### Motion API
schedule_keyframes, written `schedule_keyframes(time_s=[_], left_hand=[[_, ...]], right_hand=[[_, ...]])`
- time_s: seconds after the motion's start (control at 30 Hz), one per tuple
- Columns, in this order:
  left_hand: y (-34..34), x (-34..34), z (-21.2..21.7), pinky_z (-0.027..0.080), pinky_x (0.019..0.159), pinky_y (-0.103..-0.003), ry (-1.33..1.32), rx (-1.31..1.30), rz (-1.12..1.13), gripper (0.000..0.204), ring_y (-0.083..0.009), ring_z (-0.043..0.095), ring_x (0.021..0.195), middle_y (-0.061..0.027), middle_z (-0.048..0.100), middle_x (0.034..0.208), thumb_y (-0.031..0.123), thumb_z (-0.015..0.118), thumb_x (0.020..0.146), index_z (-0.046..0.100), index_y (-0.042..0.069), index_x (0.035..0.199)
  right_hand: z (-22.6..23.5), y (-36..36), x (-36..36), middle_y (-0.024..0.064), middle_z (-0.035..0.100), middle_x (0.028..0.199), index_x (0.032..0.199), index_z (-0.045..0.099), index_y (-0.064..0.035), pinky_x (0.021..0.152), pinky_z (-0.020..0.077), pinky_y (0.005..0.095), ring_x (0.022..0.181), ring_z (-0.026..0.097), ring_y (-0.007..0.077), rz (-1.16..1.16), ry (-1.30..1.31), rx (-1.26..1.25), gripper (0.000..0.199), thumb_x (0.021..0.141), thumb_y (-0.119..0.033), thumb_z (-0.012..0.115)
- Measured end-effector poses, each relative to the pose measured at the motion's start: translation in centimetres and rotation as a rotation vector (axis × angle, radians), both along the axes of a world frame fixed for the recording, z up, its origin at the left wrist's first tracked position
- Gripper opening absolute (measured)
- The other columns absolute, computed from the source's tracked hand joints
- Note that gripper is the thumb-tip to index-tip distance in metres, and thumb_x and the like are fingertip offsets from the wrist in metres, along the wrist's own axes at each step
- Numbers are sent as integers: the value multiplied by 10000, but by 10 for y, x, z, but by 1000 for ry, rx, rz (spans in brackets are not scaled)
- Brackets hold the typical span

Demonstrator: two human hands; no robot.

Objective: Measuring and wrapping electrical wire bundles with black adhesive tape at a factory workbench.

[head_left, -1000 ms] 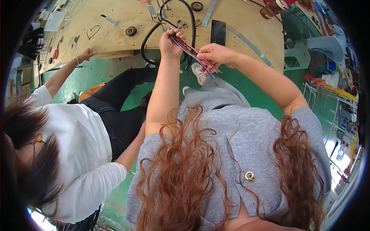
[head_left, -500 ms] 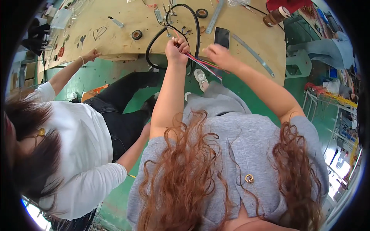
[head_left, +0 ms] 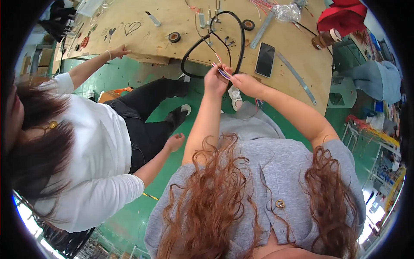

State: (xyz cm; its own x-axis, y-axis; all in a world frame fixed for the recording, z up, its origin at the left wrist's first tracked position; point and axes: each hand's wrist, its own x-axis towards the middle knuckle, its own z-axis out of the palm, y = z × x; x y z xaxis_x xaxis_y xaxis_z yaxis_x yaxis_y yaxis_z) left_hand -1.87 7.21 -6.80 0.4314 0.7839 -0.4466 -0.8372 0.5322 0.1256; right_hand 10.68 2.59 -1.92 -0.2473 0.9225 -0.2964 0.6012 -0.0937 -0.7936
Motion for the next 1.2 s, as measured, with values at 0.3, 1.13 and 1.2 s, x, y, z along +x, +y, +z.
schedule_keyframes(time_s=[0.3, 1.13, 1.2], left_hand=[[-20, -3, -9, 350, 583, -269, -18, -126, -53, 250, -126, 368, 590, 2, 375, 663, 190, 347, 921, 486, 7, 1020], [-20, -36, 51, 134, 338, -215, 712, 154, -127, 223, -41, 213, 380, 69, 249, 503, 209, 383, 860, 398, 123, 655], [-26, -38, 56, 126, 345, -216, 737, 157, -109, 229, -42, 198, 384, 69, 242, 504, 207, 385, 866, 397, 117, 655]], right_hand=[[-16, -26, -1, 176, 541, 674, 748, 528, 8, 605, 411, 378, 631, 524, 298, -45, -51, -119, 347, 893, -279, 397], [-67, 72, 152, 192, 599, 875, 870, 610, -54, 737, 447, 416, 857, 566, 328, -271, -324, 267, 214, 800, -214, 487], [-54, 122, 163, 184, 575, 906, 959, 550, -46, 739, 444, 428, 873, 553, 338, -260, -548, 301, 241, 798, -222, 516]])
